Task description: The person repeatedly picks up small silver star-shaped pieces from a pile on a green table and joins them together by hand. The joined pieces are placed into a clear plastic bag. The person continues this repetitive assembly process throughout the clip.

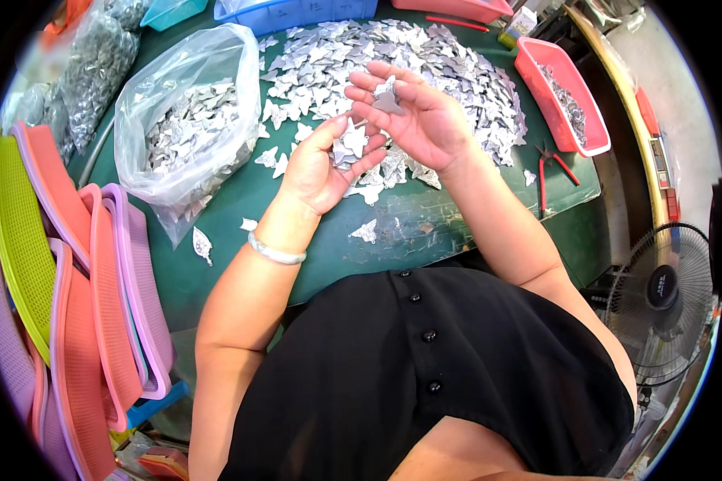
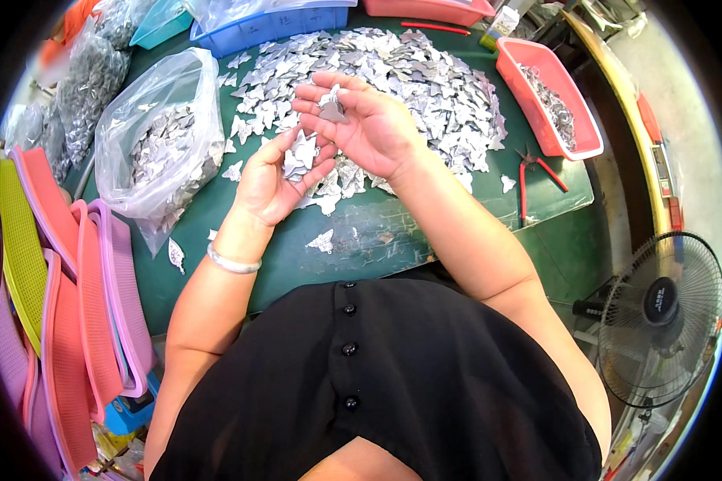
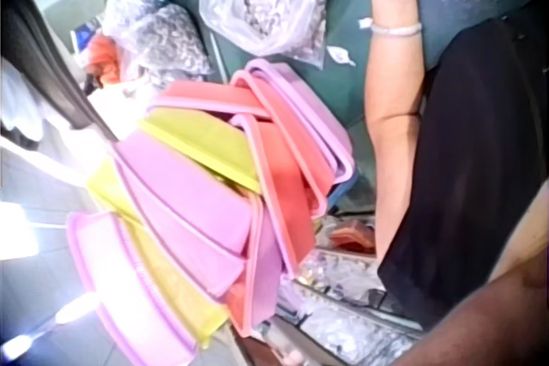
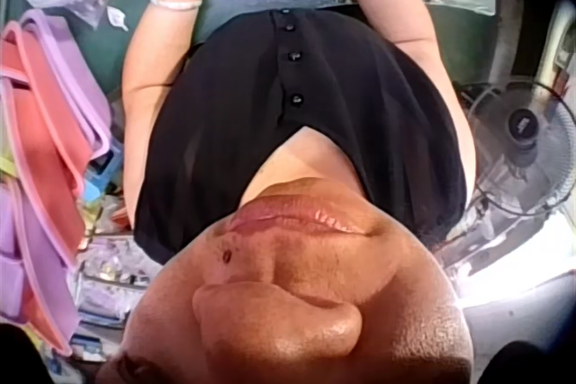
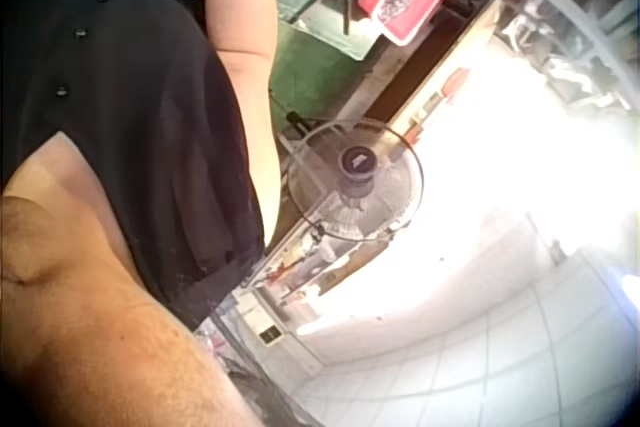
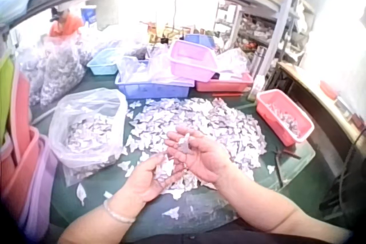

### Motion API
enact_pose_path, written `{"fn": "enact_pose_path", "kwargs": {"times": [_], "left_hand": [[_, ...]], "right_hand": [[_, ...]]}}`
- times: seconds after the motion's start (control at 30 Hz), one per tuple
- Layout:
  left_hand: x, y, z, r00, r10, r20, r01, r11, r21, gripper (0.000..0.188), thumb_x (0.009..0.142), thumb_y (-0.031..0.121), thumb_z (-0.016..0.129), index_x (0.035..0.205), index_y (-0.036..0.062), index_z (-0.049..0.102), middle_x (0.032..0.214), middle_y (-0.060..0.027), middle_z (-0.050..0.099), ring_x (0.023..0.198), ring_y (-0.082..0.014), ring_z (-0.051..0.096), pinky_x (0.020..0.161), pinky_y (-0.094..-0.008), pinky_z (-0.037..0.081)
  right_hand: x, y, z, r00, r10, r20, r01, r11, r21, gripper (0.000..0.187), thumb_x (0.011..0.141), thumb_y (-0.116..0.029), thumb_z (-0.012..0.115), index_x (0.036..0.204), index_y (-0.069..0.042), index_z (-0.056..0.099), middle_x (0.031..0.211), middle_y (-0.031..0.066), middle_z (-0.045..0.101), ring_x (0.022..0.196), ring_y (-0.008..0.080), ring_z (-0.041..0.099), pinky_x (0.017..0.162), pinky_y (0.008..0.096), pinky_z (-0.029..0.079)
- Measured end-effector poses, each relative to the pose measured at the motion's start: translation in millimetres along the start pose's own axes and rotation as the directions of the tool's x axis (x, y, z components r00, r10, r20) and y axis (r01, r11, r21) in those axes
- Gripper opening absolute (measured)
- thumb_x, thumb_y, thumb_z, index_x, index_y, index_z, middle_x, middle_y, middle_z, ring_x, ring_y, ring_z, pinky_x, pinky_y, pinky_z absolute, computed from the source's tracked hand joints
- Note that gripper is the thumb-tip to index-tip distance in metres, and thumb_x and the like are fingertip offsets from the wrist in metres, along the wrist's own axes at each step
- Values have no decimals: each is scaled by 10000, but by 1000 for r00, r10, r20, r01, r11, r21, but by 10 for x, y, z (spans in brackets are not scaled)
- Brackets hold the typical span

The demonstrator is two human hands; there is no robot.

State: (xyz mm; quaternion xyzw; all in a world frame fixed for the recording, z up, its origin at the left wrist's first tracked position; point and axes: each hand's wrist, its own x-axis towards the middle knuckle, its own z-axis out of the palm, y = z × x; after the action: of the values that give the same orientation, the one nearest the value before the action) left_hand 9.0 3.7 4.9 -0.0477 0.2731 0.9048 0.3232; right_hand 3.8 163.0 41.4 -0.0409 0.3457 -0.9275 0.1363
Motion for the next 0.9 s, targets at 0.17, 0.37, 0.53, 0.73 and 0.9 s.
{"fn": "enact_pose_path", "kwargs": {"times": [0.17, 0.37, 0.53, 0.73, 0.9], "left_hand": [[-36, -19, 76, 998, 65, -25, -65, 998, 4, 346, 887, 264, 404, 1131, 20, 414, 1089, -121, 458, 907, -293, 537, 838, -425, 459], [28, -13, -24, 996, 26, 91, -15, 993, -119, 431, 899, 357, 351, 1127, -4, 412, 1057, -157, 492, 921, -317, 539, 844, -451, 449], [54, 26, -116, 986, -57, 156, 78, 988, -131, 505, 903, 378, 325, 1218, -15, 362, 1119, -227, 478, 1020, -354, 494, 902, -468, 399], [66, -9, -125, 924, -61, 379, 158, 960, -232, 504, 897, 366, 340, 1229, -14, 350, 1157, -228, 457, 1057, -368, 467, 933, -467, 371], [27, 0, -47, 927, -79, 365, 159, 968, -193, 473, 888, 314, 353, 1235, -9, 348, 1152, -212, 466, 1047, -357, 476, 906, -446, 395]], "right_hand": [[2, 89, 41, 996, -82, -38, 73, 980, -188, 288, 871, -62, 366, 1142, 16, 425, 1106, 191, 500, 1014, 280, 510, 865, 373, 444], [-49, 107, 103, 994, -53, 92, 81, 940, -331, 334, 872, -88, 388, 1194, -3, 417, 1154, 181, 489, 1103, 284, 450, 909, 380, 374], [18, -455, -187, 926, -365, 91, 363, 803, -473, 281, 853, -50, 442, 1121, 30, 465, 1049, 180, 561, 971, 260, 551, 886, 363, 418], [-323, -1724, -745, 669, -740, -69, 308, 360, -881, 245, 856, -31, 441, 1077, 58, 499, 1018, 162, 582, 850, 190, 591, 781, 252, 461], [-617, -2366, -1473, 560, -809, -181, -154, 113, -982, 326, 838, -113, 501, 1138, 14, 493, 1062, 133, 571, 906, 151, 556, 758, 229, 436]]}}
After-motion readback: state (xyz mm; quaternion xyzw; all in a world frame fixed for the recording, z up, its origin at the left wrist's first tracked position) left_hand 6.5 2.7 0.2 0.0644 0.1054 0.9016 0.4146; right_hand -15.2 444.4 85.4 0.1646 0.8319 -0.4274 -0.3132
